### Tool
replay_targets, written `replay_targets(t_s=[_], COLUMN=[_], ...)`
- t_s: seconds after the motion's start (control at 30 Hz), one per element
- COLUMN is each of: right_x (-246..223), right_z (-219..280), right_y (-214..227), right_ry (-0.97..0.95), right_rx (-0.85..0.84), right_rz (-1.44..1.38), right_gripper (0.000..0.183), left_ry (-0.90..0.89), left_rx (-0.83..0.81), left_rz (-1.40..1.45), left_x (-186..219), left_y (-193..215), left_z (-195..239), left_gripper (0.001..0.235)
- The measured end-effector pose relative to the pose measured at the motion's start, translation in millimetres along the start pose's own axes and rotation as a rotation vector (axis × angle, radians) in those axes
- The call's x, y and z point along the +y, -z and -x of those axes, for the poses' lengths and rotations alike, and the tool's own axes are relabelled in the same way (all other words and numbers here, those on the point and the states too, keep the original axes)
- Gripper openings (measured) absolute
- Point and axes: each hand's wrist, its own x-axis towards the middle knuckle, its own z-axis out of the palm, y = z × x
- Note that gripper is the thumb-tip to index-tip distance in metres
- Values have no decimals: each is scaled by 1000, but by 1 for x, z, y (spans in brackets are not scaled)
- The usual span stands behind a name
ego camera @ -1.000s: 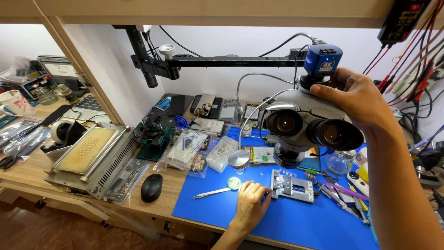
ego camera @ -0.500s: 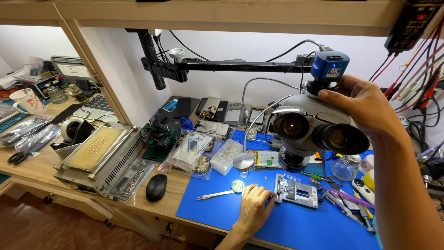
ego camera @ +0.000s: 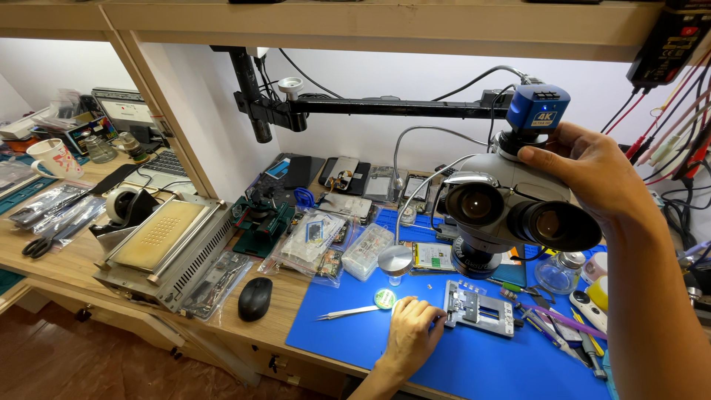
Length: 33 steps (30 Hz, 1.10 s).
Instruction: The person solders a small circuit board held in a vise using a soldering iron and solder wire. They adjust a microscope and use tweezers to manipulate components on the board.
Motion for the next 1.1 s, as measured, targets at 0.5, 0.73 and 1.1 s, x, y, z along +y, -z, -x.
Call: replay_targets(t_s=[0.5,0.73,1.1], right_x=[0,-2,58], right_z=[-1,0,30], right_y=[0,0,16], right_ry=[5,-2,499], right_rx=[-2,-5,356], right_rz=[7,25,206], right_gripper=[32,34,28], left_ry=[5,5,12], left_rx=[-5,-7,-9], left_rz=[0,-3,14], left_x=[-1,0,0], left_y=[-1,0,2], left_z=[1,0,-1], left_gripper=[10,10,9])
